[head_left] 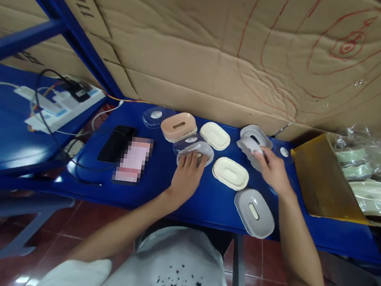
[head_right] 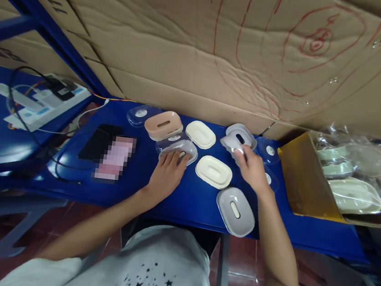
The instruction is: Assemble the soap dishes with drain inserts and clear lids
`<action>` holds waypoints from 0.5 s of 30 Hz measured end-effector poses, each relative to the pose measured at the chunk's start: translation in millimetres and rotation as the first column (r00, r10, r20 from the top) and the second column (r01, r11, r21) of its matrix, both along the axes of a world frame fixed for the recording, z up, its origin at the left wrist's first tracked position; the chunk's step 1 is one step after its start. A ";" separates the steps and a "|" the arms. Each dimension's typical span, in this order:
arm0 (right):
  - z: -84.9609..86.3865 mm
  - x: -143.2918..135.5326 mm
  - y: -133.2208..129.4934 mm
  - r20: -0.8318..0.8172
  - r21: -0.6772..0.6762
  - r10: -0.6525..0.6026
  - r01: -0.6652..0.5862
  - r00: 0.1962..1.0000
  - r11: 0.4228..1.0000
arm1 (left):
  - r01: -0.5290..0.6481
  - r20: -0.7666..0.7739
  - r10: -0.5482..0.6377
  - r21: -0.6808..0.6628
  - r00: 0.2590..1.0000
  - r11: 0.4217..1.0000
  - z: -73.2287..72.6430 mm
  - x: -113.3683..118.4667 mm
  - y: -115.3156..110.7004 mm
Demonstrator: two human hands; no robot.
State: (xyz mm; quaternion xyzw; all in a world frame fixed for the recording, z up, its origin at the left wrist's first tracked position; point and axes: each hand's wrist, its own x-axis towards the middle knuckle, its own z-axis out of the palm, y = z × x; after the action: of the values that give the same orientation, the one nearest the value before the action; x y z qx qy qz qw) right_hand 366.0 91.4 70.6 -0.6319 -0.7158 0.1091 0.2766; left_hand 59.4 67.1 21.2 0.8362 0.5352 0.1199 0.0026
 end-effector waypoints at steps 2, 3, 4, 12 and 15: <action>-0.8 16.1 1.5 -0.007 0.084 -0.122 0.122 0.992 0.989 | 0.005 0.021 -0.005 -0.004 1.000 1.000 3.2 1.1 2.8; -1.7 23.1 1.7 0.029 0.138 -0.177 0.171 0.984 0.975 | 0.018 0.030 -0.018 -0.003 0.999 1.000 5.8 1.0 3.4; -2.9 29.1 1.8 0.085 0.189 -0.220 0.201 0.972 0.961 | 0.033 0.043 -0.032 -0.003 0.999 0.999 9.0 0.5 3.7; 2.8 22.9 -31.7 0.319 0.150 -0.033 -0.016 0.947 0.989 | 0.046 0.259 -0.037 -0.028 0.965 0.999 32.4 -7.3 15.0; 9.2 0.2 -81.9 0.300 0.035 0.125 -0.141 0.946 0.989 | 0.045 0.281 -0.026 -0.061 0.959 0.997 34.5 -6.7 15.2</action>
State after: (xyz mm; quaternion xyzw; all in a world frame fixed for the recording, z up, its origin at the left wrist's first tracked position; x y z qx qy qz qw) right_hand 366.3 9.4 79.7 -0.5833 -0.7930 0.0113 0.1755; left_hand 52.7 82.3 55.7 0.8198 0.5180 0.2189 0.1081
